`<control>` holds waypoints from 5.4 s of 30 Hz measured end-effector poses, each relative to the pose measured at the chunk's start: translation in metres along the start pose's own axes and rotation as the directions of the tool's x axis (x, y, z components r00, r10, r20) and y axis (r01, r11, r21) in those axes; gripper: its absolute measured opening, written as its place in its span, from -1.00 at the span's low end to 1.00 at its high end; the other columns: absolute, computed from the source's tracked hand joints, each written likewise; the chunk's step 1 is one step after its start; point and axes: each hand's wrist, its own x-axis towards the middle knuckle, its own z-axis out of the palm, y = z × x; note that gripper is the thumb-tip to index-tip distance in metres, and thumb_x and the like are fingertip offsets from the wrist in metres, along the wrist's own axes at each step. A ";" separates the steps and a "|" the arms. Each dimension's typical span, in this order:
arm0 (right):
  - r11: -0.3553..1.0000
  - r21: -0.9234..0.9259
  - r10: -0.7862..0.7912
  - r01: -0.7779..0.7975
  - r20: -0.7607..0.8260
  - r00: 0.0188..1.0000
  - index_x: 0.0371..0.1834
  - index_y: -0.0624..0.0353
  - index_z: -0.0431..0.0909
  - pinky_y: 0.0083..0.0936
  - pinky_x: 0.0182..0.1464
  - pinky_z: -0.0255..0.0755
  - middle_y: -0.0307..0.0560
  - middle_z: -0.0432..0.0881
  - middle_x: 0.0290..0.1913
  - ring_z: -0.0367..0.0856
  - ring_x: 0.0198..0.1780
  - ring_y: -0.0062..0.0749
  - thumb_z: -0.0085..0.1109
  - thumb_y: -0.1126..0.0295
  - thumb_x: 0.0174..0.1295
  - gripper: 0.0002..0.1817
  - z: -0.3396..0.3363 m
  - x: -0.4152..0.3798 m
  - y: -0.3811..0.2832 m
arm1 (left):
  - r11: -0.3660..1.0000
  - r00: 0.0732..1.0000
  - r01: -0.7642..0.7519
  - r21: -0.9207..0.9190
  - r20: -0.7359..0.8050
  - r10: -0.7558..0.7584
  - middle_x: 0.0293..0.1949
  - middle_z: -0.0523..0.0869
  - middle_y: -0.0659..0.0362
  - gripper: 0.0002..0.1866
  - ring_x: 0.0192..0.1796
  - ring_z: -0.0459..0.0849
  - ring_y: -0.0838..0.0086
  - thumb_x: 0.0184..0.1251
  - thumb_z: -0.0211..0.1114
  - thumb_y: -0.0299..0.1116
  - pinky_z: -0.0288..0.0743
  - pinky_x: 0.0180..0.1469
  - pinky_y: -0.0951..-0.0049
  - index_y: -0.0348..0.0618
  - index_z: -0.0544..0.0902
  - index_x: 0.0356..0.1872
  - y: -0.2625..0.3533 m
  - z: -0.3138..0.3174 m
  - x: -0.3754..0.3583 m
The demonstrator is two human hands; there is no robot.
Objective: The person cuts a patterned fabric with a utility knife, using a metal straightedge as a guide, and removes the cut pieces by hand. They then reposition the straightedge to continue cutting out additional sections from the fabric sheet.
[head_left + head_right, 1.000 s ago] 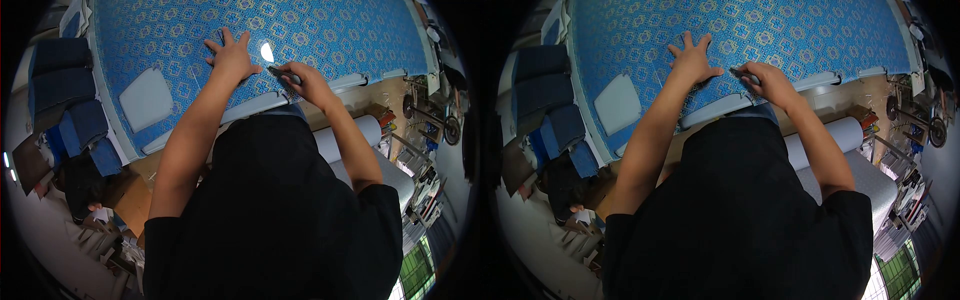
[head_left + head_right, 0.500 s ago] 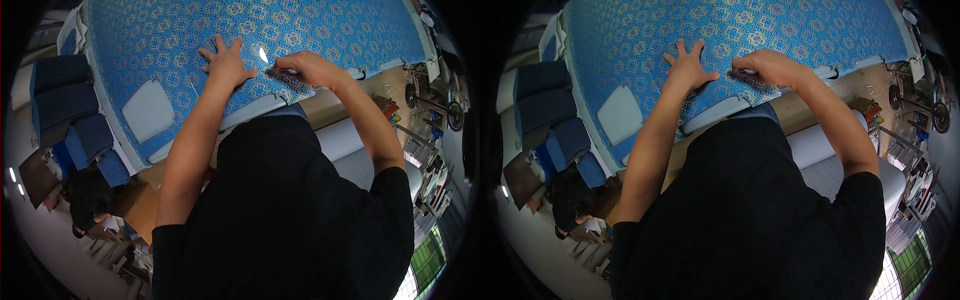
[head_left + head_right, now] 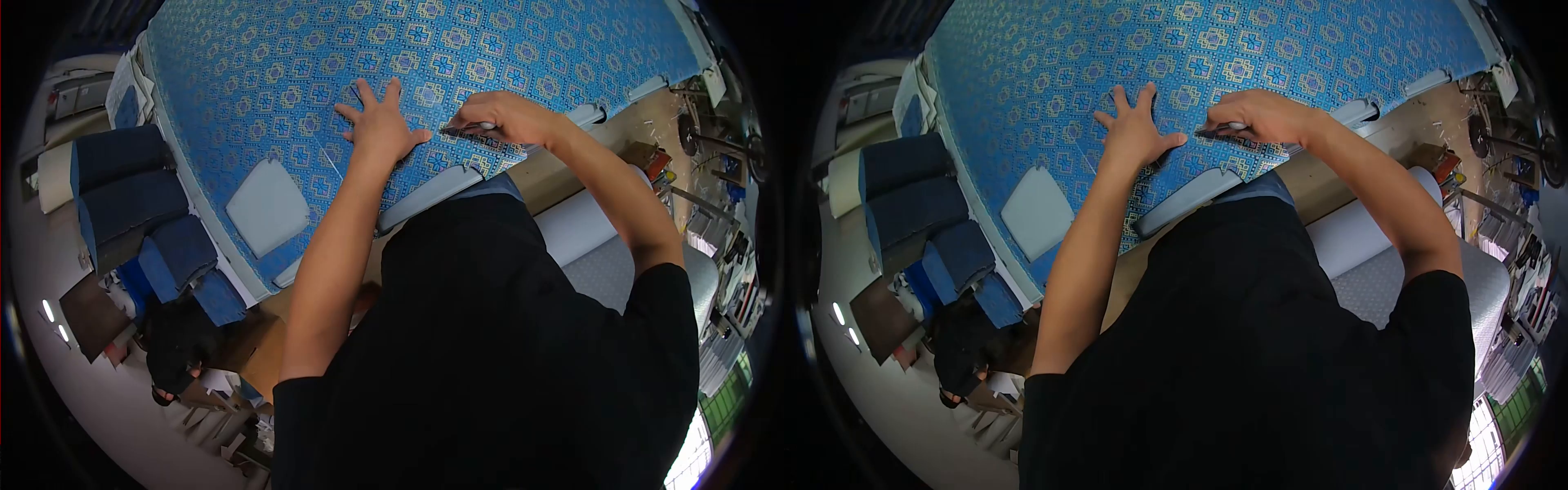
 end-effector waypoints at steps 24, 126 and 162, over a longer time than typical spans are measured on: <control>0.947 0.140 -0.253 0.288 -0.225 0.941 0.03 0.04 0.70 -0.15 -0.09 0.51 -0.06 0.72 -0.15 0.64 -0.14 -0.03 0.36 0.44 0.31 -0.76 0.013 0.000 0.018 | 0.999 0.991 0.016 -0.044 0.131 -0.010 0.70 -0.23 -0.13 0.17 0.55 -0.25 -0.69 0.07 0.65 0.11 0.24 0.28 -0.70 0.31 0.10 0.67 0.005 -0.015 -0.007; 0.949 -0.065 0.250 -0.308 -0.442 0.862 -0.04 0.17 0.58 -0.23 -0.02 0.64 0.03 0.79 0.00 0.78 -0.01 -0.01 0.36 0.43 0.36 -0.80 -0.014 0.103 0.003 | 0.893 0.990 -0.125 0.432 -0.010 0.143 0.52 0.21 -0.29 0.06 0.25 0.43 -0.74 0.26 0.34 0.38 0.75 0.02 -0.09 0.08 0.13 0.65 -0.002 -0.008 0.013; 0.800 0.052 -0.534 0.598 0.517 0.669 0.00 0.08 0.64 -0.23 -0.01 0.66 -0.08 0.74 -0.05 0.76 -0.02 -0.11 0.31 0.39 0.35 -0.80 -0.109 0.208 0.085 | 0.980 0.967 0.083 -0.180 -0.224 -0.123 0.64 0.21 0.16 -0.04 0.63 0.00 -0.34 -0.18 0.75 -0.20 0.58 0.35 -0.20 0.50 0.52 0.41 0.004 0.017 -0.002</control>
